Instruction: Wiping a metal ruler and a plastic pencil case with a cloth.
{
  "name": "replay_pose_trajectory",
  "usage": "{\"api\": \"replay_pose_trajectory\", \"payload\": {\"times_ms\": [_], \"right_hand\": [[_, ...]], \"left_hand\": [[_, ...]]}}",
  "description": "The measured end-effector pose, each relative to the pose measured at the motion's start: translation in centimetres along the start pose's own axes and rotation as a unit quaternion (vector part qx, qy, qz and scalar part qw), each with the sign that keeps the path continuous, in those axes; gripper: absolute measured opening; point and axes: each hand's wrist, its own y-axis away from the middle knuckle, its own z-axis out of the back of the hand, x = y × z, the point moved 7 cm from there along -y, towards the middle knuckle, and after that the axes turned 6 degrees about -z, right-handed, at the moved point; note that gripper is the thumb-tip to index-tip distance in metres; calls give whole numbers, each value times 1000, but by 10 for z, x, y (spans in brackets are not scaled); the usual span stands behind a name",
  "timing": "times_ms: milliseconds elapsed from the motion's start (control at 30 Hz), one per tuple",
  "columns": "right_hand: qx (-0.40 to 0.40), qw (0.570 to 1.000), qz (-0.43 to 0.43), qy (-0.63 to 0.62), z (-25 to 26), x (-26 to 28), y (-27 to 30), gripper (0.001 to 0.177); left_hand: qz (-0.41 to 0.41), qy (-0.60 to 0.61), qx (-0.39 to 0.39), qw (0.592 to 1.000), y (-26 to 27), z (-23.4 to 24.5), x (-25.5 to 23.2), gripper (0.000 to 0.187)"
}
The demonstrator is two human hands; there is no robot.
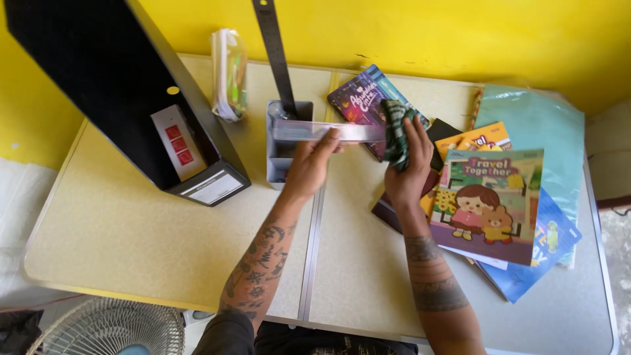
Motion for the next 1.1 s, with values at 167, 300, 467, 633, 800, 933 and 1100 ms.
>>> {"api": "replay_pose_trajectory", "payload": {"times_ms": [167, 300, 467, 633, 800, 933, 1100], "right_hand": [[13, 960, -160, -232, 15, -73, -19, 67], [-20, 918, -227, -326, 47, -70, -31, 64], [98, 953, -154, -243, 53, 13, -32, 67], [244, 939, -8, -244, 18, 69, -15, 76], [280, 941, -42, -186, 13, 49, -15, 68], [349, 919, -97, -154, 16, 35, -13, 63], [288, 933, -106, -190, 31, 62, -16, 55]], "left_hand": [[-34, -81, 46, 995, 0, 11, -38, 44], [-123, -119, 86, 982, -2, 18, -58, 28], [-113, -152, 108, 976, -2, -11, -53, 19], [-199, -267, 82, 939, 2, -17, -75, 11], [-257, -269, 38, 927, 6, -1, -95, 7], [-242, -243, 30, 939, 3, 8, -87, 5], [-254, -202, 89, 942, 5, -20, -78, 4]]}}
